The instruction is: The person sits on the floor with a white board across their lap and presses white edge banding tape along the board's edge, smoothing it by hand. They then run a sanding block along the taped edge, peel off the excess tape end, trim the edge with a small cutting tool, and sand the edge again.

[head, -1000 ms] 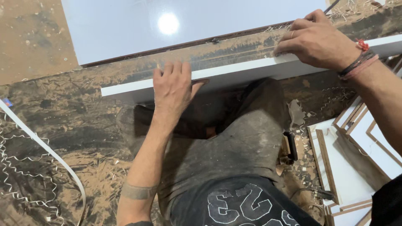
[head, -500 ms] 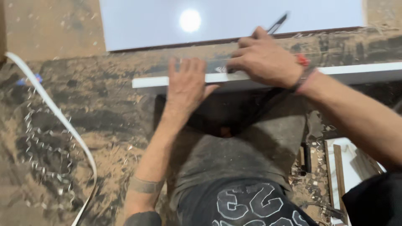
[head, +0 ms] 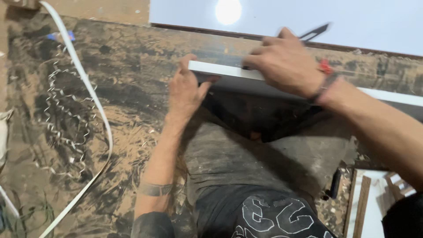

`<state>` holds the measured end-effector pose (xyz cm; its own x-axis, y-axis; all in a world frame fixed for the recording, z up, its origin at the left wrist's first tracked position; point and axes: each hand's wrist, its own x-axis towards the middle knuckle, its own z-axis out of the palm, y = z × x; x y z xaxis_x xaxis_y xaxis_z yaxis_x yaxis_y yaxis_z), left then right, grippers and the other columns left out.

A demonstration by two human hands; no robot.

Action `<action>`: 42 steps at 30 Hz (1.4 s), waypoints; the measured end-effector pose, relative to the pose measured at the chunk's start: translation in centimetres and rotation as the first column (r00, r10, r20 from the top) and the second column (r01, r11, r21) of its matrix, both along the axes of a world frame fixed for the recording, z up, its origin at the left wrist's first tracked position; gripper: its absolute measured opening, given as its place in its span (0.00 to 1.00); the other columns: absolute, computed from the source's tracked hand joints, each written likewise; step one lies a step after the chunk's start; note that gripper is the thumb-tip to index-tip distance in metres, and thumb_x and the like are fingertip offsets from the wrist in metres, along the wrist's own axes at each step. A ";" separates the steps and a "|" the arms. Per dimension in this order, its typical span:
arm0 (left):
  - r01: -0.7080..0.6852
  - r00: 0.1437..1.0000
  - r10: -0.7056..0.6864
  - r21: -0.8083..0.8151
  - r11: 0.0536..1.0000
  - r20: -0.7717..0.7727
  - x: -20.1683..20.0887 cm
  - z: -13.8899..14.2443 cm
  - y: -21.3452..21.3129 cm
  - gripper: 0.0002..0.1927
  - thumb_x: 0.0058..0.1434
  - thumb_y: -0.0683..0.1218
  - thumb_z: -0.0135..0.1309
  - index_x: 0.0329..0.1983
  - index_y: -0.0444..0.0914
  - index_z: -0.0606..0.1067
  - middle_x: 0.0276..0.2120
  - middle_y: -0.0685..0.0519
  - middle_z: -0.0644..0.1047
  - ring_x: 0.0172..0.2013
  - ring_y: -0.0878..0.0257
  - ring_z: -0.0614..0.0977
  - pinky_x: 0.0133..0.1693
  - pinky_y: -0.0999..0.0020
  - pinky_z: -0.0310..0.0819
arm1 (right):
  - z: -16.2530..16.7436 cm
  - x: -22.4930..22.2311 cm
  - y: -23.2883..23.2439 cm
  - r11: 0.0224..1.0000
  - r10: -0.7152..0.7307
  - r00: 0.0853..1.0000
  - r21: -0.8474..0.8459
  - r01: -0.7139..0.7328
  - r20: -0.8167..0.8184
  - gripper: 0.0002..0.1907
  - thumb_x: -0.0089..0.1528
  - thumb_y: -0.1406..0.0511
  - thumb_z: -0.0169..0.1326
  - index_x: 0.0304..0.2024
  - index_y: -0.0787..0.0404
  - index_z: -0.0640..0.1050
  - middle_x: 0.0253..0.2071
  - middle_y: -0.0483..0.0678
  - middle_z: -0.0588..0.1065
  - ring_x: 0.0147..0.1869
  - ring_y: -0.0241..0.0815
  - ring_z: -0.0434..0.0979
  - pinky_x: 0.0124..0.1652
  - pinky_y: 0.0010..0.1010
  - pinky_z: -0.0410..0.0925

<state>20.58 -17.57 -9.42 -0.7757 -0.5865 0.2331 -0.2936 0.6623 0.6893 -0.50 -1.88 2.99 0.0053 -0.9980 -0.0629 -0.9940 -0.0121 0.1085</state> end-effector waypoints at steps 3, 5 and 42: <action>-0.043 0.999 0.043 -0.008 0.999 -0.015 0.2 -0.2 -0.3 0.41 0.60 0.58 0.70 0.64 0.39 0.58 0.48 0.37 0.79 0.47 0.37 0.82 0.45 0.46 0.75 | -1.1 3.2 -6.5 0.989 0.100 0.993 -0.117 -0.093 0.056 0.09 0.60 0.67 0.54 0.41 0.50 0.82 0.34 0.41 0.80 0.44 0.44 0.79 0.44 0.43 0.65; -0.084 0.996 0.082 0.112 0.990 0.022 0.3 -0.5 -0.5 0.43 0.59 0.60 0.70 0.64 0.37 0.57 0.49 0.37 0.80 0.46 0.39 0.83 0.45 0.48 0.77 | -2.1 5.2 -10.6 0.974 0.142 0.989 -0.183 -0.130 0.052 0.04 0.63 0.63 0.56 0.35 0.52 0.82 0.31 0.43 0.80 0.40 0.46 0.80 0.40 0.42 0.65; 0.511 0.845 -0.529 -0.416 0.752 0.082 -10.2 6.5 9.3 0.14 0.67 0.50 0.71 0.44 0.38 0.78 0.40 0.51 0.79 0.43 0.55 0.80 0.44 0.61 0.72 | -17.5 3.0 38.9 -0.070 -0.758 0.052 -0.160 0.985 0.650 0.13 0.63 0.67 0.55 0.49 0.59 0.80 0.47 0.52 0.80 0.48 0.53 0.81 0.48 0.40 0.73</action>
